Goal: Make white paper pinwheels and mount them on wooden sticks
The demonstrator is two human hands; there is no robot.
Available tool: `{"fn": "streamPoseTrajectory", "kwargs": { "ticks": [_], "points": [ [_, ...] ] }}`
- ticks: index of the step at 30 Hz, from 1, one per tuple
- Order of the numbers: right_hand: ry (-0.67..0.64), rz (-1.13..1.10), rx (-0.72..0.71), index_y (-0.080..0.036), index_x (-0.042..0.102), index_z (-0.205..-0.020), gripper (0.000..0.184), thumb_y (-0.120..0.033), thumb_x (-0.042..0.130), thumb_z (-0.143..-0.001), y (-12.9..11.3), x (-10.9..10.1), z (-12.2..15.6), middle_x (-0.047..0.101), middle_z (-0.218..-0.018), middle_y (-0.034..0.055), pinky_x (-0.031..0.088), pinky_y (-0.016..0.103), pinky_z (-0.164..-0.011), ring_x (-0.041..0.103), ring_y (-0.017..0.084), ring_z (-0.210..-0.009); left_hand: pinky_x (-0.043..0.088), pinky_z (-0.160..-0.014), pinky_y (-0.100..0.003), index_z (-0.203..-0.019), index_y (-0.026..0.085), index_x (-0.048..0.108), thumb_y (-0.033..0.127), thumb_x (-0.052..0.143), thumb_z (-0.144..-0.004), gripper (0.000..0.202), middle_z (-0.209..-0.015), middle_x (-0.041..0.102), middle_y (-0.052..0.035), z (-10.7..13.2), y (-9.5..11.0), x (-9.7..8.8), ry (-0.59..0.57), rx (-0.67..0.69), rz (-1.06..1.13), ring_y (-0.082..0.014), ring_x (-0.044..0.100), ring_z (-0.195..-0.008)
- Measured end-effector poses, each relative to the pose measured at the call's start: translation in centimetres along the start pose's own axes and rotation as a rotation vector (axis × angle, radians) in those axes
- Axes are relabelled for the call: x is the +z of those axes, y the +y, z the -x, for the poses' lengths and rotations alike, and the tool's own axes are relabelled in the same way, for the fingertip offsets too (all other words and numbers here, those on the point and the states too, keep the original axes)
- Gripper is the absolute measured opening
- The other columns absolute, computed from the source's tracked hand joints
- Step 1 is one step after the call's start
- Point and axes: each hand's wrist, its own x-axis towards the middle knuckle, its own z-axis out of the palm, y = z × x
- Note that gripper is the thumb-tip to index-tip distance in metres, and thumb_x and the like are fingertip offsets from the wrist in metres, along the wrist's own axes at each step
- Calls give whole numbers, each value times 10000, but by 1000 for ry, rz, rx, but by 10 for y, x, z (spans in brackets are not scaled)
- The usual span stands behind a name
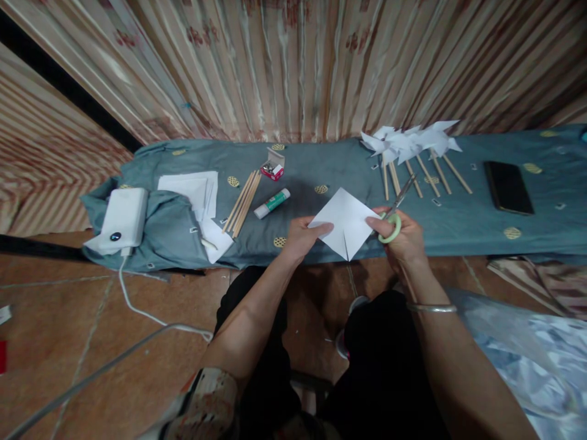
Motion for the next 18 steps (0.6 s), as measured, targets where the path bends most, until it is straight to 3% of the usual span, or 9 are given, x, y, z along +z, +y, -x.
{"fn": "streamPoseTrajectory", "kwargs": {
  "ticks": [9, 18],
  "points": [
    [13, 4, -27, -225, 677, -753, 275, -271, 806, -514, 2, 0, -1, 572, -634, -70, 399, 225, -522, 496, 92, -549, 452, -599, -246, -625, 147, 732, 238, 830, -485, 193, -614, 689, -6, 1, 1, 1, -3, 4, -29, -119, 575, -561],
    [86, -13, -41, -216, 681, -727, 285, -258, 813, -478, -3, -2, -8, 557, -606, -78, 369, 219, -511, 462, 82, -534, 380, -490, -198, -530, 152, 684, 211, 754, -555, 95, -521, 631, 9, 2, 5, 2, -7, 64, -104, -89, 513, -497]
  ]
}}
